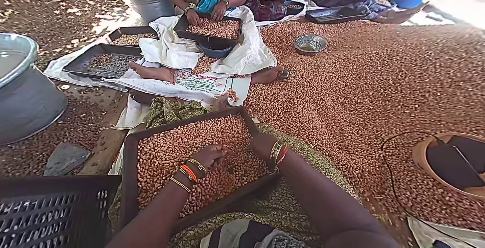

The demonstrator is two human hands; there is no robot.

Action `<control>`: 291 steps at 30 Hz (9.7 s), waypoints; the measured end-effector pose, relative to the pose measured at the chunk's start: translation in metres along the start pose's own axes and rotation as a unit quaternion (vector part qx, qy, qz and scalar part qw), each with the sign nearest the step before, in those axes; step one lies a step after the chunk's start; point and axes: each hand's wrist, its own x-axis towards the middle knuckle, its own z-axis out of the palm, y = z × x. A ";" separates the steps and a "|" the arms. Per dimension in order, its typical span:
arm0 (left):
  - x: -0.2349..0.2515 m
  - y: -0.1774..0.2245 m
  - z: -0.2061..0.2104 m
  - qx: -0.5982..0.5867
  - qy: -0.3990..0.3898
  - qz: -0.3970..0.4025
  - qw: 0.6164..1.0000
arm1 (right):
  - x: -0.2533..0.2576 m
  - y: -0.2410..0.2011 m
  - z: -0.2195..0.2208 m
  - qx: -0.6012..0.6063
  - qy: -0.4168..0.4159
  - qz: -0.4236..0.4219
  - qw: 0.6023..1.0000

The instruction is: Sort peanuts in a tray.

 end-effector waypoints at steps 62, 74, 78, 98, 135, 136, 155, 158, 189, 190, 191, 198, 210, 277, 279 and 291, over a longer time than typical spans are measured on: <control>-0.005 0.009 -0.003 -0.037 0.076 0.008 0.996 | 0.016 -0.005 0.017 0.181 0.149 -0.267 0.935; -0.012 0.017 -0.017 -0.050 0.106 0.041 0.992 | 0.033 -0.060 0.040 0.084 0.169 -0.317 0.929; -0.014 0.019 -0.018 -0.051 0.119 0.049 0.990 | 0.010 -0.053 0.020 0.045 0.112 -0.179 0.976; -0.015 0.011 -0.007 -0.072 0.056 -0.030 0.995 | 0.004 -0.052 0.016 0.421 0.405 -0.280 0.762; -0.015 0.014 -0.029 0.052 0.043 0.050 0.997 | 0.035 -0.015 0.014 0.261 0.120 -0.173 0.942; -0.015 0.014 -0.030 0.060 0.046 0.049 0.996 | 0.031 -0.015 0.012 0.277 0.130 -0.167 0.937; -0.013 0.012 -0.032 0.035 0.076 0.041 0.996 | 0.032 0.000 0.014 0.088 0.013 -0.356 0.930; -0.009 0.011 -0.031 0.041 0.076 0.036 0.996 | 0.021 0.014 0.005 0.090 0.020 -0.262 0.961; -0.009 0.009 -0.026 0.092 0.070 0.026 0.993 | 0.058 -0.008 0.010 0.383 0.214 -0.113 0.891; -0.009 0.008 -0.027 0.094 0.068 0.024 0.993 | 0.058 -0.012 0.010 0.322 0.197 -0.113 0.919; -0.008 0.008 -0.027 0.094 0.067 0.021 0.993 | 0.059 -0.018 0.009 0.259 0.169 -0.101 0.945; -0.008 0.008 -0.027 0.094 0.061 0.019 0.994 | 0.054 -0.044 0.004 0.113 0.114 0.012 0.987; -0.008 0.008 -0.028 0.099 0.060 0.021 0.993 | 0.029 0.000 0.014 0.429 0.044 -0.223 0.875; -0.009 0.006 -0.017 0.043 0.032 0.009 0.998 | 0.025 -0.044 0.013 0.062 0.014 -0.073 0.995; -0.009 0.006 -0.017 0.048 0.035 0.009 0.998 | 0.026 -0.043 0.014 0.063 0.009 -0.073 0.995; -0.008 0.006 -0.018 0.076 0.038 0.007 0.996 | 0.030 -0.032 0.015 0.089 0.027 -0.111 0.989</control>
